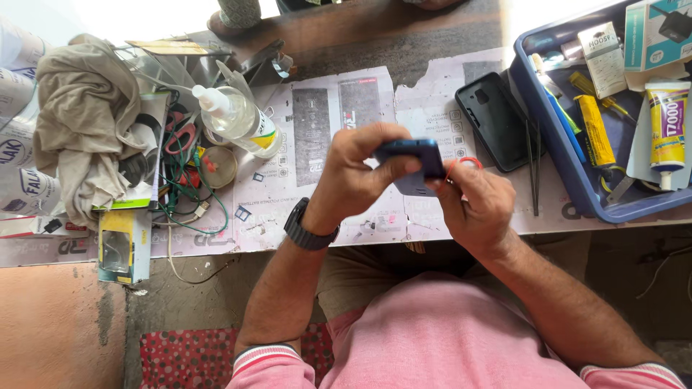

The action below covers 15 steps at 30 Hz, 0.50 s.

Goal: The person handles a blue smartphone, repeatedly opening and closing the back cover to inspect the internal battery and connectors. They also retrieve a small red ring from a plastic bag and place it on the table.

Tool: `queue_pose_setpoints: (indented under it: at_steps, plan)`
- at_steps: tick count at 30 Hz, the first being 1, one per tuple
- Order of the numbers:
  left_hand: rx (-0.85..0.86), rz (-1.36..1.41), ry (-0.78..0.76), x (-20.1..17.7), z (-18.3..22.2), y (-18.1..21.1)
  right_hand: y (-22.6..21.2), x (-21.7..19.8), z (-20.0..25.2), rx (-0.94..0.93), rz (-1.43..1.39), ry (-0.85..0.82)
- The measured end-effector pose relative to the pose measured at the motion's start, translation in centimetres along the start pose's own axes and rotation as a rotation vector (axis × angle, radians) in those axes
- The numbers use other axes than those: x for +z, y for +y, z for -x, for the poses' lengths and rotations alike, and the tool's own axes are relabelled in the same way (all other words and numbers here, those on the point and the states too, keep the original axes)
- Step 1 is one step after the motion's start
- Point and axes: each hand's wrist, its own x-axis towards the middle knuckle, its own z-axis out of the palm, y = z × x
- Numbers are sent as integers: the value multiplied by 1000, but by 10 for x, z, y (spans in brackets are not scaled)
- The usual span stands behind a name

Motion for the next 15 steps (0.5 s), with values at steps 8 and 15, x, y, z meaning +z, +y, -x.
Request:
queue_pose_setpoints:
  at_steps: [8,15]
  plan:
    - [61,35,-35,3,0,8,0,-4,5,-31,3,-12]
    - [105,-103,-80,2,0,22,-3,-4,10,-26,3,-25]
